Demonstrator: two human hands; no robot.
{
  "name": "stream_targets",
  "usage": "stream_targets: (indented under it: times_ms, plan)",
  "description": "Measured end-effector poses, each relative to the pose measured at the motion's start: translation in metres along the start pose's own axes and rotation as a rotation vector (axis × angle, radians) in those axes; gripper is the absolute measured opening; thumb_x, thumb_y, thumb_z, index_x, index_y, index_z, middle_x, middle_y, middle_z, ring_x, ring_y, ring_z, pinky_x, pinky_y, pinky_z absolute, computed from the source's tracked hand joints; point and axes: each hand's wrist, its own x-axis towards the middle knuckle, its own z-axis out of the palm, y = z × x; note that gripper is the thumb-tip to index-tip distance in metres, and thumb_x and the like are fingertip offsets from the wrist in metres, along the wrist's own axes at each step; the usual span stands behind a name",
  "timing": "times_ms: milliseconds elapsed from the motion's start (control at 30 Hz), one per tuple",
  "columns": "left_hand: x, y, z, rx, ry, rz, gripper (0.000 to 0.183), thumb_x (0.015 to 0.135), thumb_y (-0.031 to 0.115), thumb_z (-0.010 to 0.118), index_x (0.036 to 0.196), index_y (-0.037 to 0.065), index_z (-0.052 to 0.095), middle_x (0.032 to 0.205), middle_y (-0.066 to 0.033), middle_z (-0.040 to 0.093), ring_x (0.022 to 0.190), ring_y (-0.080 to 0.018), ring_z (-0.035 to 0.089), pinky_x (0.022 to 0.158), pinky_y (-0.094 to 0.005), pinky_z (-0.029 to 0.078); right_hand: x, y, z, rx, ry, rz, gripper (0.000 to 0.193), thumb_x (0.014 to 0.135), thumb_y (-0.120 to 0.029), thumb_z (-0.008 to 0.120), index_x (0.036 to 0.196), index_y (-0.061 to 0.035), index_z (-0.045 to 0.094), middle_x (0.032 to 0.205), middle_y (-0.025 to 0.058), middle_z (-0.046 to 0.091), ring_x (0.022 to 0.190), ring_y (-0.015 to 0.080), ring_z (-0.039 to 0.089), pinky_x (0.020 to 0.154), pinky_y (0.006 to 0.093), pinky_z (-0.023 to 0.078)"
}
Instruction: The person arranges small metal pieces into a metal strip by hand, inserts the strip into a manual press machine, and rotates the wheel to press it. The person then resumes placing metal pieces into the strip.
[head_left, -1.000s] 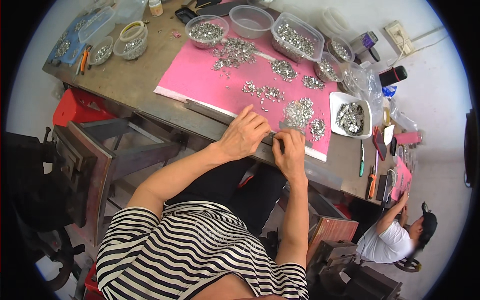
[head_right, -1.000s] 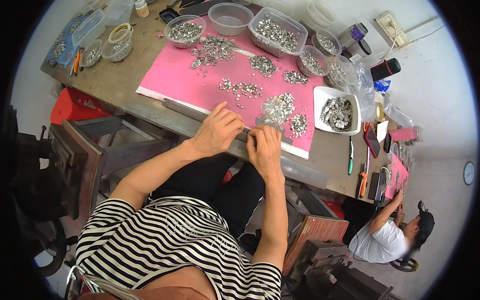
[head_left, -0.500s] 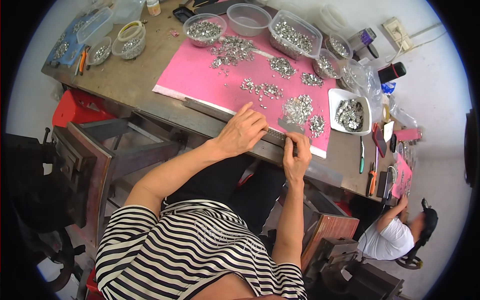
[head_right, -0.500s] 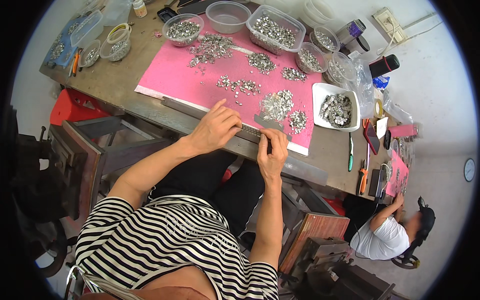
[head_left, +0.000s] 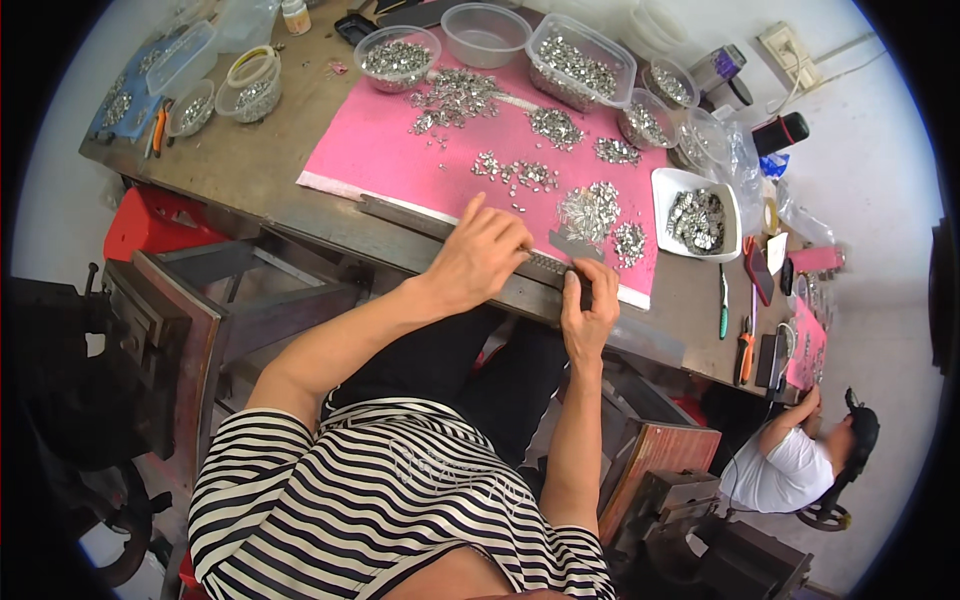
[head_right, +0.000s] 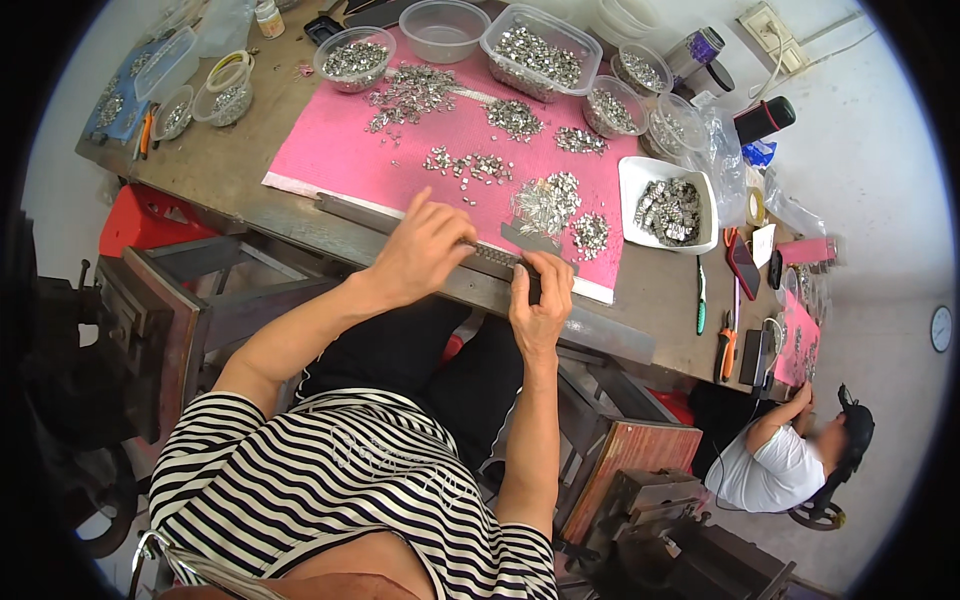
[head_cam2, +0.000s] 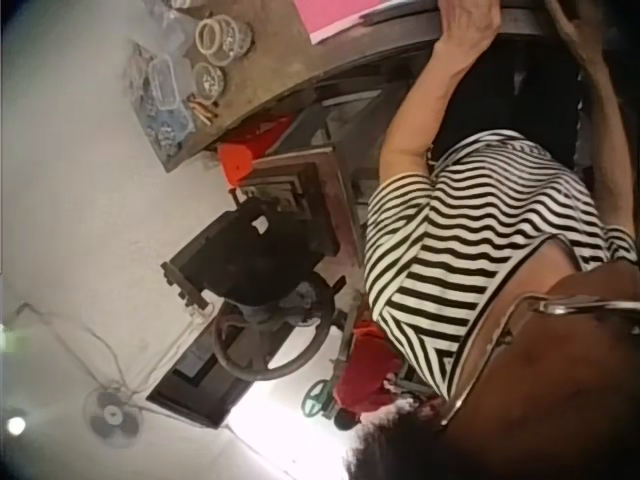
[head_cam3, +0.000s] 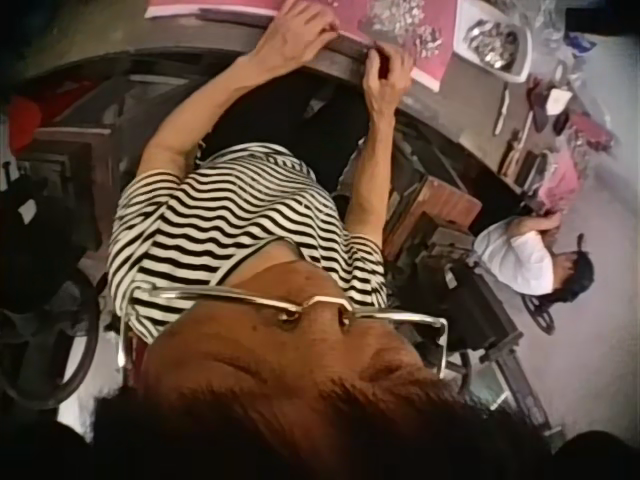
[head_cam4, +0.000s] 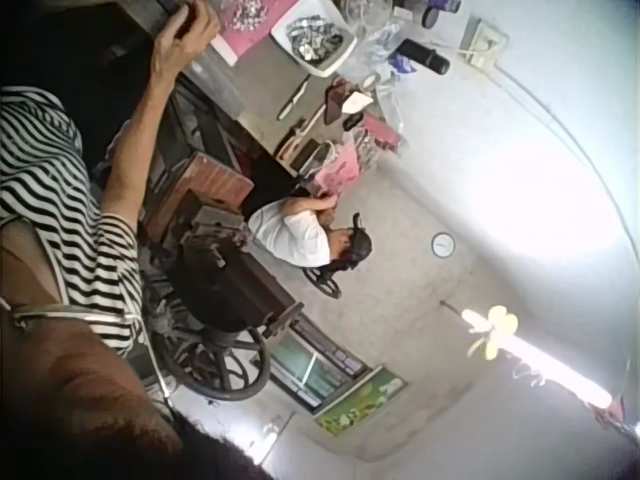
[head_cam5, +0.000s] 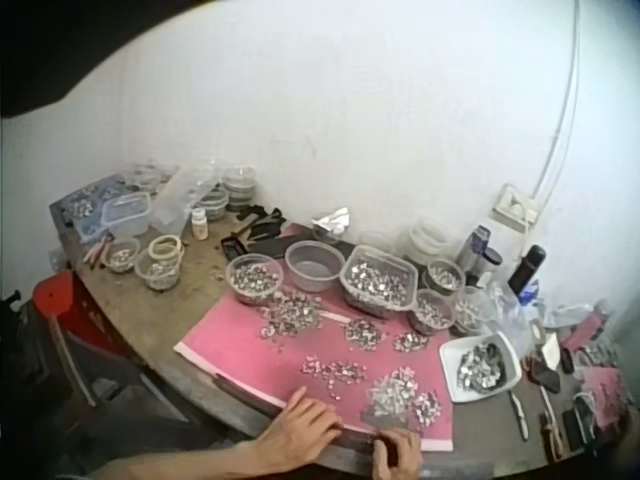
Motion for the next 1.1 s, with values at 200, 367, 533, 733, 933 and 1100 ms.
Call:
stream_targets:
  times_ms: [200,367,533,733,933,1100]
  plan:
    - [-0.023,-0.020,-0.036,0.052,0.069,-0.064,0.028,0.084,0.023,0.076,0.100,0.004,0.062,0.098,-0.0118,0.056,0.097,-0.0328,0.051,0.093,-0.0482,0.038,-0.013,0.000,-0.003,-0.122,-0.063,-0.080,0.036,0.083,-0.004,0.078,0.116,0.0000,0.063,0.115,0.0170,0.062,0.108,0.0383,0.058,0.095,0.0462,0.047]
    - [-0.034,-0.024,-0.029,-0.083,0.068,-0.068,0.026,0.080,0.013,0.078,0.091,0.004,0.056,0.090,-0.0124,0.054,0.089,-0.0333,0.053,0.088,-0.0444,0.042,-0.027,-0.003,0.006,-0.193,0.012,-0.130,0.036,0.082,-0.004,0.079,0.114,0.0009,0.062,0.115,0.0178,0.061,0.108,0.0389,0.059,0.094,0.0472,0.047]
    - [-0.040,-0.023,-0.025,-0.085,0.129,-0.023,0.027,0.078,0.009,0.079,0.088,0.004,0.054,0.087,-0.0120,0.054,0.085,-0.0331,0.053,0.087,-0.0444,0.042,-0.033,-0.005,0.011,-0.246,0.088,-0.176,0.035,0.081,0.000,0.079,0.111,0.0006,0.062,0.114,0.0172,0.061,0.108,0.0368,0.059,0.094,0.0445,0.048]
    - [-0.038,-0.022,-0.025,-0.078,0.129,-0.012,0.026,0.079,0.008,0.079,0.089,0.004,0.055,0.087,-0.0115,0.054,0.085,-0.0323,0.054,0.088,-0.0440,0.042,-0.033,-0.005,0.011,-0.250,0.088,-0.170,0.034,0.082,0.000,0.079,0.111,0.0008,0.062,0.114,0.0174,0.061,0.108,0.0371,0.059,0.094,0.0446,0.048]
    - [-0.025,-0.027,-0.035,-0.077,-0.006,-0.114,0.023,0.084,0.015,0.075,0.093,0.003,0.058,0.094,-0.0126,0.057,0.095,-0.0332,0.055,0.091,-0.0454,0.042,-0.013,-0.016,-0.004,-0.182,-0.105,-0.028,0.034,0.086,-0.003,0.075,0.118,0.0023,0.062,0.116,0.0183,0.062,0.111,0.0364,0.059,0.095,0.0425,0.048]
    - [0.001,-0.041,-0.039,0.064,-0.120,-0.063,0.054,0.098,0.036,0.061,0.133,-0.006,0.055,0.147,-0.0238,0.048,0.143,-0.0408,0.039,0.121,-0.0575,0.024,0.018,-0.016,-0.008,-0.095,-0.238,0.000,0.038,0.093,-0.009,0.069,0.128,0.0031,0.061,0.127,0.0195,0.063,0.122,0.0373,0.057,0.102,0.0435,0.046]
